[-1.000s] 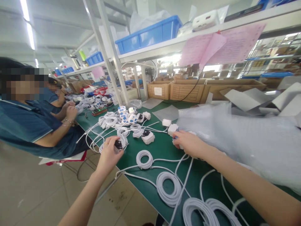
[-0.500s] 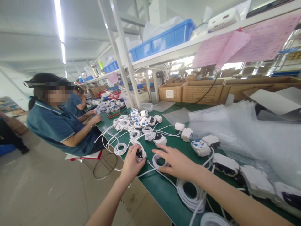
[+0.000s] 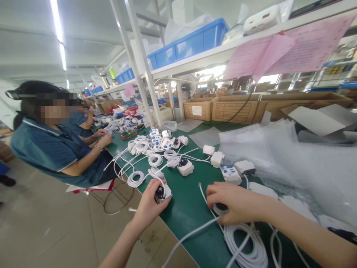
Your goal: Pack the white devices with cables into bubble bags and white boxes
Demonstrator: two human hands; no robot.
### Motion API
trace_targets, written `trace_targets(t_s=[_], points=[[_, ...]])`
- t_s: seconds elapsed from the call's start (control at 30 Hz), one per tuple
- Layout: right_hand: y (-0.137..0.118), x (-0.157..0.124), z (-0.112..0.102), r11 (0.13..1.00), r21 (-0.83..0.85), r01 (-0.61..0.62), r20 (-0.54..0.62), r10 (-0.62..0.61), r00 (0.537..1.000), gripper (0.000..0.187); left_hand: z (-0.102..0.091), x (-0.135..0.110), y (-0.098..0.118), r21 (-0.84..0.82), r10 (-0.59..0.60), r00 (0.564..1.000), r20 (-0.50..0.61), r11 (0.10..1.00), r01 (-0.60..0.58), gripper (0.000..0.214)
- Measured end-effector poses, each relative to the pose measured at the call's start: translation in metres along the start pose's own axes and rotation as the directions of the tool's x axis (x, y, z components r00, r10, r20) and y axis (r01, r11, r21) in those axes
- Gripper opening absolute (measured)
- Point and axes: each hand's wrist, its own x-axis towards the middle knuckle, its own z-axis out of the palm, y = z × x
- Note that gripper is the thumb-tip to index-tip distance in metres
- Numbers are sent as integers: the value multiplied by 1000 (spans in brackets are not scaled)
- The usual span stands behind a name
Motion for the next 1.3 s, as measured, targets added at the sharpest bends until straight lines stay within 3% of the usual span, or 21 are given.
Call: trace_targets(t_s=[0.1,0.17,0.3,0.47,0.53,0.6,0.7,0.8,0.93,1.07,1.13,1.23,1.3], points=[[8,-3,-4,997,76,-9,-25,11,1000,9,7,-7,13,-26,6,999,36,1000,-5,37],[14,-1,-5,982,185,-22,-116,44,992,14,13,-11,20,-47,10,999,47,999,-8,37],[17,12,0,941,324,-102,-338,215,916,14,26,-15,32,-94,-29,999,24,995,31,38],[-3,45,15,882,455,-120,-353,302,885,24,44,-22,51,-189,-199,977,77,959,210,45],[-11,59,19,876,466,-127,-373,324,869,19,48,-27,59,-192,-255,961,106,943,272,46],[-15,70,18,888,441,-132,-421,335,843,16,48,-30,64,-170,-268,958,105,944,282,45],[-20,79,11,906,406,-121,-478,324,816,19,42,-33,65,-137,-188,978,94,970,200,46],[-34,82,7,912,398,-100,-446,287,848,12,37,-35,60,-112,-87,992,91,989,97,47],[-61,82,10,926,358,-117,-316,238,918,30,39,-43,52,-56,-67,994,92,996,72,54],[-81,82,19,940,292,-174,-246,250,936,23,48,-46,48,-72,-78,994,79,994,84,60],[-85,81,25,945,276,-174,-229,240,943,26,52,-45,43,-81,-86,996,11,993,87,70],[-84,78,36,938,322,-126,-219,203,954,51,51,-44,30,-69,-92,990,-103,994,85,75],[-77,76,45,938,328,-111,-189,180,965,70,39,-42,18,-66,-96,993,-71,994,91,67]])
